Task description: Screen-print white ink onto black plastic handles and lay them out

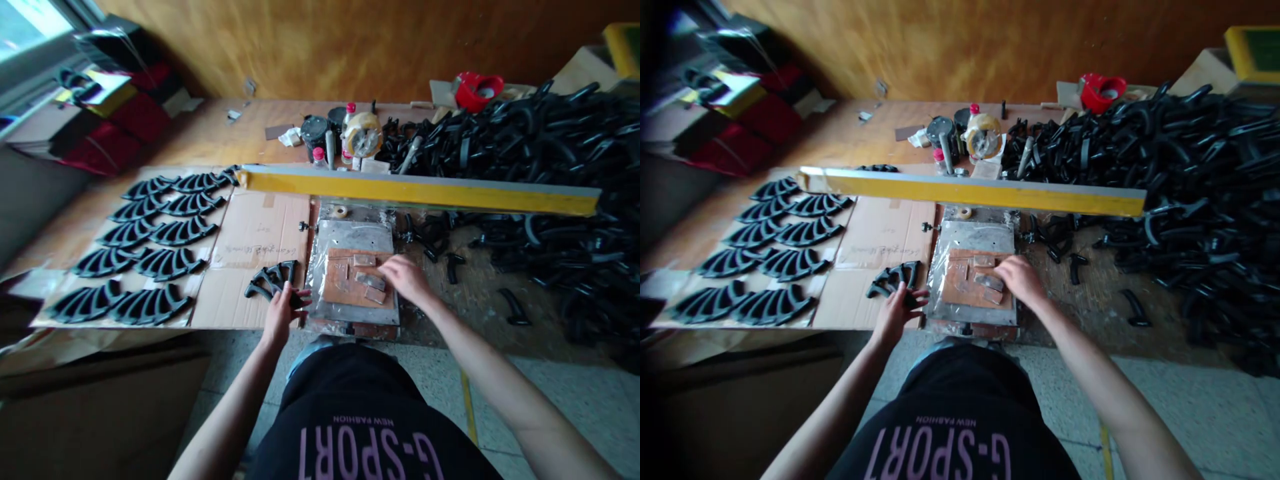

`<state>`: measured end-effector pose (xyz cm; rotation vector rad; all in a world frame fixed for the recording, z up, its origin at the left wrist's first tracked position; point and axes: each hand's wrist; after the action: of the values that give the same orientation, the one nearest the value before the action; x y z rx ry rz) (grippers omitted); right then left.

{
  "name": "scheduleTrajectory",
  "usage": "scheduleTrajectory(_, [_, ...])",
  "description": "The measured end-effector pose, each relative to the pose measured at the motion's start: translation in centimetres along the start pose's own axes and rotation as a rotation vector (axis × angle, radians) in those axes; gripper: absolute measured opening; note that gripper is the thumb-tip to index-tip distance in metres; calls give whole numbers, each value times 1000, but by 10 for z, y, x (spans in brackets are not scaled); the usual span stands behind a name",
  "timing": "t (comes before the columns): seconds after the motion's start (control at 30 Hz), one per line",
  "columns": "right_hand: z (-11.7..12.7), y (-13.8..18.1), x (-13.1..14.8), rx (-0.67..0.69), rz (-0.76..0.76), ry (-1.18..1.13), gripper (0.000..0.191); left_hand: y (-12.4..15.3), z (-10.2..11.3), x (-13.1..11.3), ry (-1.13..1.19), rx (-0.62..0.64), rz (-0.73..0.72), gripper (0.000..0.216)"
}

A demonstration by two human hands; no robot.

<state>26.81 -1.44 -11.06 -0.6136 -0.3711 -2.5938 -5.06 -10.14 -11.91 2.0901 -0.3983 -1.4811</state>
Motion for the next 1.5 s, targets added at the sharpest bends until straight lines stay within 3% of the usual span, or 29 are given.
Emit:
scheduleTrajectory(0.07, [12, 10, -72, -102, -431, 133, 29, -7, 50, 1, -174, -225, 17, 42])
scheduleTrajectory(0.13, [13, 22, -137, -43, -743, 158, 27, -15, 91, 7, -369, -346, 149, 48])
scheduleTrajectory(0.23, [0, 36, -189, 6, -846, 67, 28, -36, 121, 18, -581, -399, 326, 59])
scheduleTrajectory(0.3, [-5, 40, -189, -168, -862, 15, 30, -52, 126, 19, -651, -404, 358, 62])
scheduleTrajectory(0.37, [-5, 36, -169, -403, -845, -47, 33, -64, 127, 15, -711, -383, 372, 63])
scheduleTrajectory(0.43, [-1, 26, -135, -491, -683, -158, 38, -67, 129, 8, -768, -362, 386, 64])
scheduleTrajectory(0.57, [-8, -1, -51, -260, -97, -289, 32, -52, 125, 3, -926, -415, 386, 62])
scheduleTrajectory(0.63, [-21, -13, -19, -166, 115, -219, 29, -40, 111, 10, -1079, -515, 228, 58])
scheduleTrajectory(0.7, [-35, -22, 1, -117, 210, -96, 32, -32, 91, 22, -1271, -586, -29, 55])
scheduleTrajectory(0.77, [-42, -27, 11, -104, 219, 51, 34, -31, 71, 34, -1422, -584, -206, 54])
scheduleTrajectory(0.8, [-42, -29, 14, -107, 212, 120, 33, -33, 63, 39, -1458, -569, -221, 54])
scheduleTrajectory(0.9, [-35, -34, 30, -107, 230, 249, 26, -43, 49, 47, -1489, -541, -151, 58])
scheduleTrajectory(1.0, [-34, -45, 66, -36, 341, 202, 24, -54, 48, 47, -1462, -550, -110, 62])
scheduleTrajectory(1.13, [-67, -86, 132, 216, 429, 7, 23, -63, 52, 45, -1437, -579, -111, 56])
scheduleTrajectory(1.3, [-119, -146, 190, 595, 191, 141, 28, -66, 62, 48, -1461, -534, -127, 49])
scheduleTrajectory(1.4, [-130, -159, 200, 660, 161, 123, 33, -68, 77, 44, -1476, -507, -137, 45])
scheduleTrajectory(1.5, [-133, -164, 203, 632, 231, 55, 30, -83, 106, 19, -1506, -473, -210, 47])
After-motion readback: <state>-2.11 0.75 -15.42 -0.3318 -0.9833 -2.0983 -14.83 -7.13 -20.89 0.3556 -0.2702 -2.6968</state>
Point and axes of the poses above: each hand's wrist, its own y-axis away from the middle knuckle, its own z-axis out of the back of the hand, x = y × z, and after that the axes turned 13 degrees about x, right-handed
